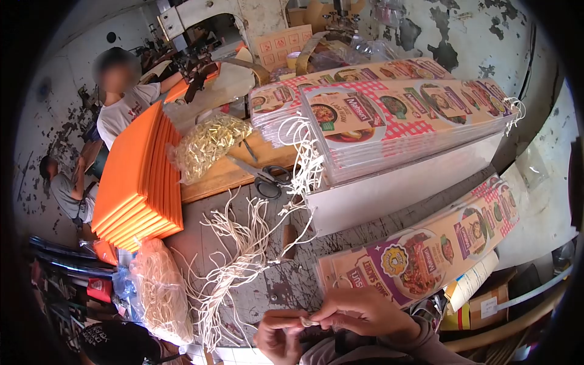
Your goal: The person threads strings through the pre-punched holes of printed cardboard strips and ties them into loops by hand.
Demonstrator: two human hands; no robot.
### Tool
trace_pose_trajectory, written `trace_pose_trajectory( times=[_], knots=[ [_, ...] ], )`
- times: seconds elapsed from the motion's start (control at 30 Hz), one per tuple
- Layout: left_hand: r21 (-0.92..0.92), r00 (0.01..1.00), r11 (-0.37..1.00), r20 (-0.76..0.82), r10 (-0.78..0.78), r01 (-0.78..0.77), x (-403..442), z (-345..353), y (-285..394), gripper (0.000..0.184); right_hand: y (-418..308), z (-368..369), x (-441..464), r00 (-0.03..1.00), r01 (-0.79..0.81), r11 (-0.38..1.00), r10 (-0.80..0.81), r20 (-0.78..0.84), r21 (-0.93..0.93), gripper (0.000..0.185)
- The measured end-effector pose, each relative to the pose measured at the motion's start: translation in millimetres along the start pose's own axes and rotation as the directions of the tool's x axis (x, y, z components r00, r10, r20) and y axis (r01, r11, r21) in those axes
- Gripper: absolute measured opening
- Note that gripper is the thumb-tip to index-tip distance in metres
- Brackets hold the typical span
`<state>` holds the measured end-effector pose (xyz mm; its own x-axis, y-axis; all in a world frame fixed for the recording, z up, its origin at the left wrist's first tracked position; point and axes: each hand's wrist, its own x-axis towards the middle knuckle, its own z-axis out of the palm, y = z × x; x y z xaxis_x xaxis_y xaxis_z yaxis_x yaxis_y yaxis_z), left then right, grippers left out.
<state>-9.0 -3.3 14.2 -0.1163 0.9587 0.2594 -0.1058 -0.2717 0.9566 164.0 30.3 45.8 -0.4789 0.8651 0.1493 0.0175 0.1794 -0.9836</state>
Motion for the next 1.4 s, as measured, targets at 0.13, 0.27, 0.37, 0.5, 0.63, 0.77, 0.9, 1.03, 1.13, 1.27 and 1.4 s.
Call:
trace_pose_trajectory(
  times=[0.13, 0.27, 0.37, 0.5, 0.63, 0.77, 0.9, 1.03, 1.13, 1.27, 1.4],
  knots=[
    [0.051, 0.995, 0.995, 0.062, 0.084, -0.087, 6.5, -15.0, 0.7, 0.008, -4.0, 2.4, -2.5, 1.0, -0.016, 1.0, 0.016, -0.001, -0.014, 0.019],
    [0.016, 0.991, 0.999, 0.128, -0.039, 0.037, -1.7, -16.4, 7.1, 0.013, -9.7, 9.1, -3.8, 0.982, -0.185, 0.982, 0.184, 0.035, 0.023, 0.022],
    [-0.04, 0.972, 0.998, 0.229, 0.056, -0.048, -0.6, -5.1, 17.4, 0.017, -9.5, 11.1, -4.0, 0.998, -0.024, 0.998, 0.027, 0.051, -0.054, 0.024],
    [0.289, 0.892, 0.895, 0.399, 0.21, -0.34, 2.6, -20.6, 8.0, 0.013, -10.7, 12.6, -9.3, 0.992, -0.09, 0.993, 0.096, 0.079, -0.073, 0.021],
    [-0.027, 0.9, 0.999, 0.435, 0.032, -0.022, 1.8, -39.5, 5.0, 0.015, -21.3, 3.5, -15.5, 0.994, -0.092, 0.992, 0.096, 0.055, -0.086, 0.012],
    [-0.227, 0.932, 0.973, 0.359, 0.048, 0.037, -7.3, -34.9, 3.2, 0.014, -11.2, 1.4, -20.3, 0.998, 0.054, 0.997, -0.056, -0.02, -0.057, 0.006],
    [-0.156, 0.97, 0.964, 0.151, -0.191, 0.214, -3.3, -43.6, -0.1, 0.019, -9.0, -8.7, -13.6, 0.995, 0.027, 0.991, -0.014, 0.098, -0.133, 0.008],
    [-0.138, 1.0, 0.99, -0.011, -0.011, 0.01, 13.1, -55.7, 0.0, 0.022, -2.0, -7.8, -18.8, 0.984, -0.063, 0.97, 0.099, 0.146, -0.234, 0.019],
    [-0.161, 0.997, 0.986, 0.052, 0.049, -0.04, 12.8, -71.4, -5.6, 0.028, -4.1, -7.9, -44.1, 0.989, 0.146, 0.834, -0.114, 0.093, -0.531, 0.047],
    [-0.116, 0.991, 0.984, 0.002, 0.136, -0.135, 11.9, -74.3, -10.8, 0.025, -11.3, -16.9, -90.7, 0.991, -0.133, 0.468, 0.092, -0.101, -0.874, 0.074],
    [-0.237, 0.994, 0.966, -0.068, 0.085, -0.099, 16.2, -76.6, -10.9, 0.024, -0.6, -31.9, -129.0, 0.942, -0.331, 0.157, 0.117, -0.315, -0.93, 0.062]
  ],
)
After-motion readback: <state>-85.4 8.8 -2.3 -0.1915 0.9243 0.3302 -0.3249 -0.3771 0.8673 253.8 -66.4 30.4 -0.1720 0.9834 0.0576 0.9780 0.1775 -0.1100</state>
